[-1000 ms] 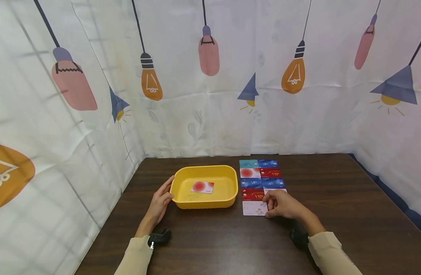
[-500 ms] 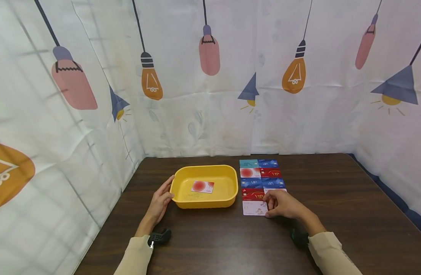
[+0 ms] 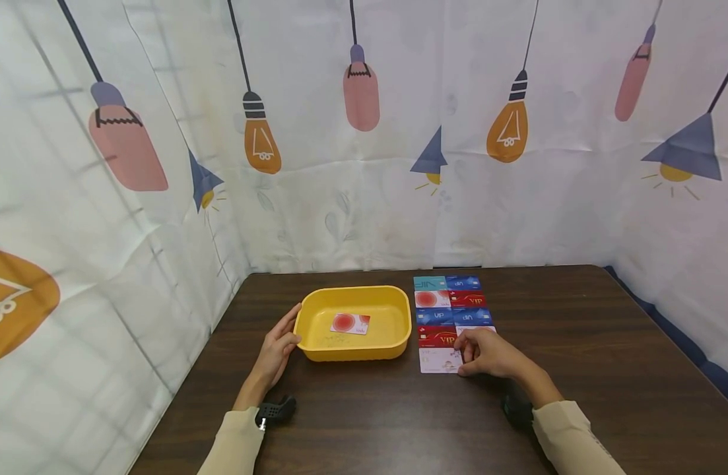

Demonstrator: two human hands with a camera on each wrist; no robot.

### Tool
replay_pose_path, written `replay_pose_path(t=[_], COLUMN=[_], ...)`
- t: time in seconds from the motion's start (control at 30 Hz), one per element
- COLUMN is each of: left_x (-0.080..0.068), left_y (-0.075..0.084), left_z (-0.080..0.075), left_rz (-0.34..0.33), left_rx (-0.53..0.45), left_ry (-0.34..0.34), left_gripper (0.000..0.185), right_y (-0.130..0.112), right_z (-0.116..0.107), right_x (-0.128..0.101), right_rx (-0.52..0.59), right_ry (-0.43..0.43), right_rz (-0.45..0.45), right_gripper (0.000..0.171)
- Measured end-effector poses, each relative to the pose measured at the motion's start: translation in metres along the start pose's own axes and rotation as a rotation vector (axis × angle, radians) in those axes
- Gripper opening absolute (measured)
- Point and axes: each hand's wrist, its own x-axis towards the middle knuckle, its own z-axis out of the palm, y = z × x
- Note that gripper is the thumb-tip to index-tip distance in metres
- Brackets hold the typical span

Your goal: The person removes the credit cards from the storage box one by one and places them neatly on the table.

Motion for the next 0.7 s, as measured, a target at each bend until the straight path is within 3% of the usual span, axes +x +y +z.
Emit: replay_pose_path(t=[0.7], left_x=[-0.0002], left_y=[0.0004], left_z=[-0.0006], left_rz=[-0.005], left_rx=[0.008], left_ry=[-0.006], left_gripper=[0.068], right_y=[-0.0024], right_z=[0.0003], right_x=[-0.0006], right_rx=[-0.012], right_ry=[-0.002], right_rz=[0.002], right_gripper=[0.038])
